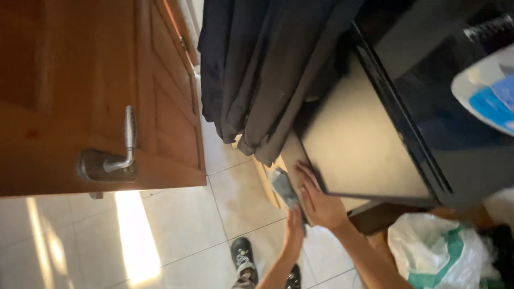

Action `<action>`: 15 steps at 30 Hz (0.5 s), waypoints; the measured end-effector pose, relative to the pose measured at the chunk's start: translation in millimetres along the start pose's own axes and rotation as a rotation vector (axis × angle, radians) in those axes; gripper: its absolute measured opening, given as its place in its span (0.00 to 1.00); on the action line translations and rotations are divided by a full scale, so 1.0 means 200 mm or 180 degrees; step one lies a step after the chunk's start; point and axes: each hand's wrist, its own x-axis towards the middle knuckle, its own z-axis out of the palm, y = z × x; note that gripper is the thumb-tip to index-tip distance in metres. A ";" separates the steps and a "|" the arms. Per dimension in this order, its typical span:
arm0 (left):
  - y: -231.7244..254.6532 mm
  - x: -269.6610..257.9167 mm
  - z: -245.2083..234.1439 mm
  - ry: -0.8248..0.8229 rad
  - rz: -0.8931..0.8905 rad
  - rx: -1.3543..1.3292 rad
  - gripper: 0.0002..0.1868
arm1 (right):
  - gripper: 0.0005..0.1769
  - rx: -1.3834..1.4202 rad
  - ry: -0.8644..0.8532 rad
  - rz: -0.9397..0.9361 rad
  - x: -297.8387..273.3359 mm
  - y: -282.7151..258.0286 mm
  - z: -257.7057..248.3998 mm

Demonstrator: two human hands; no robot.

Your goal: The person wipes a black plastic storage bin and a wooden shelf with a cloth and spray cleaner. They move several shoe boxes from the shelf to the bin, then spray and wipe the now-empty shelf surface.

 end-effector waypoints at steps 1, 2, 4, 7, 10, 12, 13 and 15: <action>0.11 0.09 0.02 0.0028 0.0018 -0.0050 0.32 | 0.26 -0.0007 -0.0033 -0.0050 0.00 0.01 0.01; 0.22 0.19 0.05 0.0176 0.0374 -0.0155 0.32 | 0.27 -0.0030 -0.0061 -0.0044 -0.01 0.02 0.01; 0.40 0.46 0.06 0.0359 0.0733 -0.0289 0.33 | 0.27 -0.0055 -0.0115 -0.0070 0.00 0.03 0.00; 0.58 0.97 -0.02 0.0540 0.1425 0.0272 0.34 | 0.27 -0.0106 -0.0290 0.0186 0.01 0.00 0.00; 0.73 1.44 -0.10 0.0842 0.1338 0.0304 0.36 | 0.28 -0.0322 -0.0199 0.0044 0.01 0.03 0.02; 0.81 1.63 -0.11 0.0889 0.1166 0.0140 0.37 | 0.26 -0.0367 -0.0091 -0.0077 0.01 0.03 0.02; 0.79 1.62 -0.12 0.0914 0.1156 0.0122 0.37 | 0.26 -0.0362 -0.0118 -0.0094 0.01 0.03 0.03; 0.75 1.60 -0.11 0.0716 0.1078 -0.0453 0.36 | 0.26 -0.0320 -0.0125 0.0027 0.00 0.03 0.04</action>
